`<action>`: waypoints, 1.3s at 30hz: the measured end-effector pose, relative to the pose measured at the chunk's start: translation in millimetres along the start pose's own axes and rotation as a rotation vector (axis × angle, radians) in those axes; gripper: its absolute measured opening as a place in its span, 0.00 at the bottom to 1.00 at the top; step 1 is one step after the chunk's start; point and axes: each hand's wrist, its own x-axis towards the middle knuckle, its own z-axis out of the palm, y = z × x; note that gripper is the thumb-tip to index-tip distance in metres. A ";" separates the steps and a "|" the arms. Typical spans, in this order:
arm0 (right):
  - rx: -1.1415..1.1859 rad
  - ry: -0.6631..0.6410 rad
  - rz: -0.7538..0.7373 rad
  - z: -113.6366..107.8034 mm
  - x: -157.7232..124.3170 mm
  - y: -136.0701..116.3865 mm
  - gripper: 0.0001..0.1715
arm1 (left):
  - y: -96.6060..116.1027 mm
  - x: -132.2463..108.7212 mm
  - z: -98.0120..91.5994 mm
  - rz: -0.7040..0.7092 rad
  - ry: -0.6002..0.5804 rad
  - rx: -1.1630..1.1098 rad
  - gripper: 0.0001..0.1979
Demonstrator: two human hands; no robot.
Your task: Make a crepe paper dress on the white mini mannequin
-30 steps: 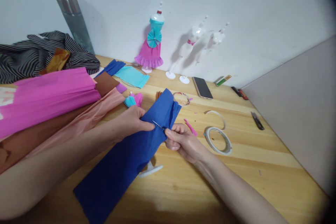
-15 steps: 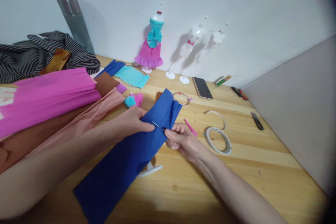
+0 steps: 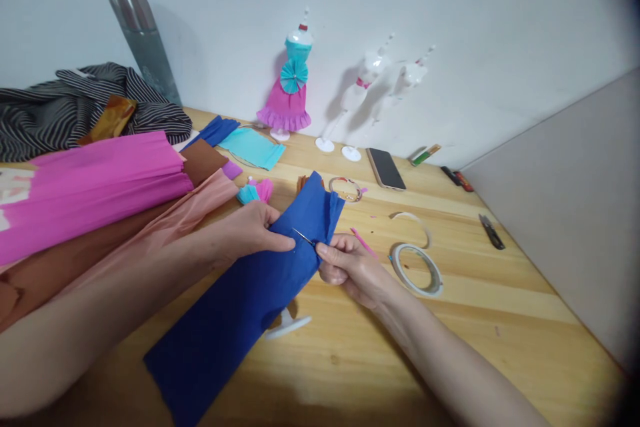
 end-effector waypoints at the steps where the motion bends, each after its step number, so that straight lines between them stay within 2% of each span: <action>1: 0.014 -0.004 0.012 -0.6 -0.1 -0.8 0.28 | -0.3 0.5 -1.4 0.002 0.004 -0.003 0.13; 11: 0.124 -0.092 0.179 -8.1 -2.3 -9.9 0.23 | 3.3 -3.4 0.1 -0.013 0.004 -0.027 0.08; 14: 0.092 -0.067 0.151 -7.4 -2.1 -8.1 0.22 | 3.7 -3.7 1.4 -0.003 0.013 -0.019 0.07; 22: 0.038 0.008 0.087 -1.7 -1.9 -2.1 0.24 | 0.5 0.5 1.7 0.012 0.020 0.023 0.14; 28: 0.070 -0.048 0.109 -2.7 -1.6 -4.0 0.23 | -0.5 0.6 0.3 0.034 -0.003 0.037 0.16; 39: 0.064 -0.025 0.125 -3.8 -3.1 -4.6 0.22 | -1.3 0.0 3.8 0.054 0.047 0.106 0.15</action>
